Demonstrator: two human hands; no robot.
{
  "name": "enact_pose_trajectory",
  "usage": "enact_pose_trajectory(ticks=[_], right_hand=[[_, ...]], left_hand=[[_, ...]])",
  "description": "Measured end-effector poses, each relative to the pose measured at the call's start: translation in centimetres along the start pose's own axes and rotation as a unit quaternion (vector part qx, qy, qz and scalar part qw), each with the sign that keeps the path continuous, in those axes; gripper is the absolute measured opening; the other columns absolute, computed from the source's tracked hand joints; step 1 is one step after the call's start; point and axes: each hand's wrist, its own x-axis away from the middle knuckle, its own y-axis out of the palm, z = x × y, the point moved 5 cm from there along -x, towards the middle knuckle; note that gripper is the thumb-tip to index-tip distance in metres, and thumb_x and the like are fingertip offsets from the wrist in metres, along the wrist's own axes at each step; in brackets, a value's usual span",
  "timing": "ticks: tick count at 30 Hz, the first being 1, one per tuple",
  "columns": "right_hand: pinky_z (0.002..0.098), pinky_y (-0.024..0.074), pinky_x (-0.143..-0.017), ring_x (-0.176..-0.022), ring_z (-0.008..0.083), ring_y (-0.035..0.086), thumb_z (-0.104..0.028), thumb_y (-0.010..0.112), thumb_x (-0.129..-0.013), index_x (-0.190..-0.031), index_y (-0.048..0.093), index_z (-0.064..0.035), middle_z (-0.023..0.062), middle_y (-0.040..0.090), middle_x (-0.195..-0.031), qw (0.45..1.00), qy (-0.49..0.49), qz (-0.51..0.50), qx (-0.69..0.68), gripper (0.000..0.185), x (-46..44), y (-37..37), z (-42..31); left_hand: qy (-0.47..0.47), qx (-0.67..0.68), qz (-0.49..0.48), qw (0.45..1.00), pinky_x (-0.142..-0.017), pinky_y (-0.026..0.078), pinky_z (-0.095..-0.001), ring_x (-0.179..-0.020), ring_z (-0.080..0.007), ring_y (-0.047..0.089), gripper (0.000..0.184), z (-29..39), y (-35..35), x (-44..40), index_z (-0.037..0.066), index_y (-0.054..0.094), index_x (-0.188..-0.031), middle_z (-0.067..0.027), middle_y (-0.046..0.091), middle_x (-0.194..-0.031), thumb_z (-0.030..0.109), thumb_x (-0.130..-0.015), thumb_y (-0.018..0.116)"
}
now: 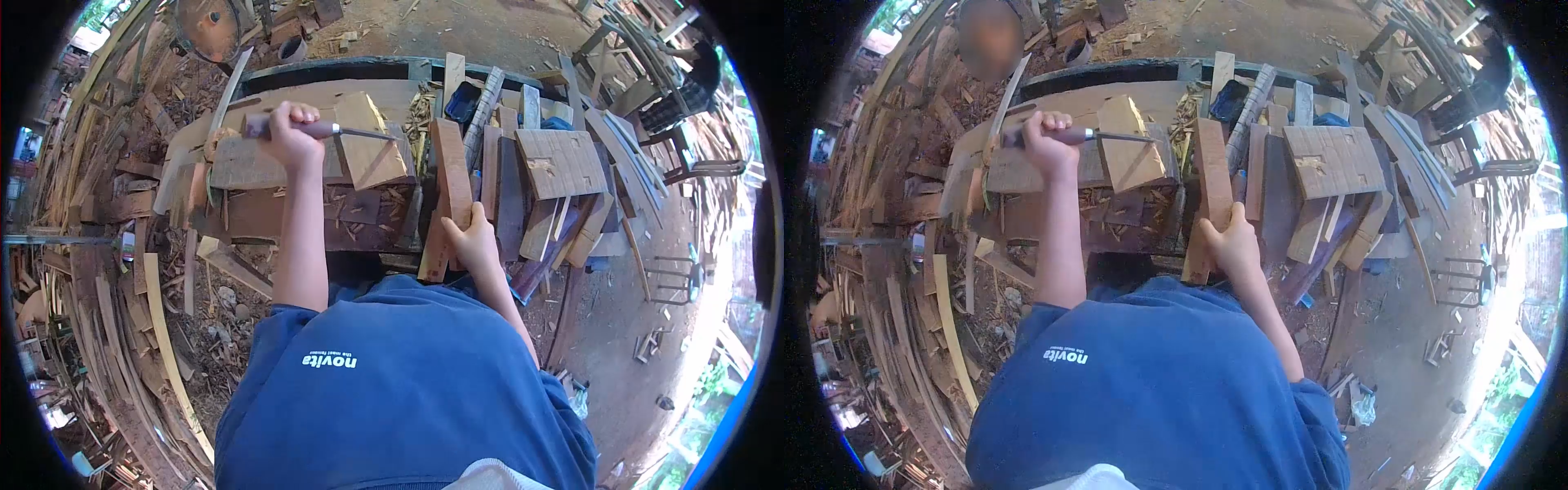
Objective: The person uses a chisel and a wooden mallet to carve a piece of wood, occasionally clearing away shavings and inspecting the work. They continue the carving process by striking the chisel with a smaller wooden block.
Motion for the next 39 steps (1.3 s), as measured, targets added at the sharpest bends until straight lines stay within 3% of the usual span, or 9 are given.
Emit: enact_pose_trajectory(ticks=[1,4,8,16,20,25,28,34,39], right_hand=[[0.0501,0.0511,-0.079,-0.093,0.0481,0.063,-0.039,0.068,-0.08,-0.107,0.048,0.0017,0.0326,0.065,-0.096,1.0,0.0,0.002,-0.001,0.053,0.0,0.0,0.0],[0.0504,0.0511,-0.079,-0.093,0.0482,0.063,-0.039,0.068,-0.08,-0.107,0.048,0.0022,0.0332,0.064,-0.096,1.0,0.001,-0.001,0.002,0.053,-0.5,0.0,0.2],[0.0505,0.0513,-0.079,-0.093,0.0484,0.063,-0.038,0.069,-0.081,-0.107,0.047,0.003,0.0341,0.064,-0.096,1.0,0.004,-0.016,0.001,0.053,-0.6,0.2,0.6],[0.0476,0.0518,-0.078,-0.092,0.0451,0.065,-0.034,0.071,-0.081,-0.103,0.05,0.0045,0.0327,0.065,-0.095,0.999,-0.012,-0.011,-0.031,0.049,-0.8,-0.4,0.4],[0.038,0.0515,-0.075,-0.088,0.0297,0.068,-0.027,0.072,-0.081,-0.098,0.053,0.005,0.0245,0.067,-0.091,0.989,-0.084,-0.004,-0.118,0.041,-1.3,-3.3,-3.0],[0.033,0.0494,-0.071,-0.078,0.0167,0.059,-0.024,0.07,-0.081,-0.099,0.053,0.0041,0.0156,0.063,-0.084,0.97,-0.128,0.021,-0.207,0.038,-2.9,-6.9,-7.0],[0.0321,0.049,-0.072,-0.081,0.0157,0.058,-0.024,0.07,-0.081,-0.099,0.052,0.0035,0.0152,0.063,-0.087,0.949,-0.146,0.034,-0.277,0.037,-2.7,-7.3,-7.6],[0.0324,0.0489,-0.073,-0.081,0.0169,0.058,-0.025,0.071,-0.081,-0.098,0.053,0.0046,0.0155,0.063,-0.087,0.956,-0.119,0.038,-0.265,0.038,-2.9,-5.3,-4.3],[0.0318,0.0482,-0.071,-0.079,0.0162,0.057,-0.025,0.07,-0.082,-0.094,0.052,0.0037,0.0143,0.062,-0.084,0.96,-0.087,0.027,-0.265,0.036,-2.6,-4.6,-2.8]], left_hand=[[0.013,-0.032,-0.079,0.996,-0.054,0.044,-0.0329,-0.049,-0.0165,0.046,0.016,-0.2,1.9,0.1,0.006,0.043,-0.071,-0.0054,0.047,-0.057,0.003,-0.08,0.056],[0.038,-0.067,-0.184,0.98,-0.051,0.044,-0.0317,-0.049,-0.0162,0.048,0.017,0.8,6.7,1.8,0.006,0.044,-0.071,-0.0057,0.048,-0.056,-0.001,-0.08,0.056],[0.066,-0.131,-0.28,0.949,-0.045,0.044,-0.0285,-0.047,-0.0141,0.052,0.013,-0.1,9.8,2.7,0.004,0.048,-0.075,-0.0046,0.051,-0.055,-0.004,-0.08,0.057],[0.106,-0.254,-0.318,0.908,-0.045,0.044,-0.0256,-0.047,-0.0105,0.053,0.016,-2.2,12.5,3.5,0.004,0.051,-0.07,-0.0027,0.053,-0.054,-0.003,-0.082,0.059],[0.13,-0.279,-0.323,0.895,-0.043,0.042,-0.0242,-0.044,-0.009,0.052,0.018,-3.1,13.1,3.8,0.004,0.051,-0.065,-0.002,0.054,-0.052,-0.001,-0.081,0.059],[0.158,-0.32,-0.31,0.881,-0.044,0.043,-0.024,-0.046,-0.009,0.054,0.02,-3.7,13.2,3.7,0.004,0.053,-0.062,-0.0024,0.055,-0.052,0.0,-0.081,0.059],[0.175,-0.339,-0.305,0.873,-0.045,0.043,-0.024,-0.046,-0.0087,0.054,0.021,-3.4,13.2,3.8,0.004,0.053,-0.061,-0.0019,0.055,-0.052,0.0,-0.08,0.06],[0.159,-0.312,-0.303,0.886,-0.045,0.043,-0.0249,-0.045,-0.0092,0.053,0.023,-3.1,12.9,3.3,0.004,0.052,-0.06,-0.0018,0.054,-0.052,0.001,-0.081,0.06],[0.086,-0.272,-0.298,0.911,-0.045,0.042,-0.025,-0.046,-0.0096,0.053,0.021,-2.5,13.1,3.7,0.004,0.051,-0.062,-0.0022,0.053,-0.052,0.0,-0.081,0.059]])
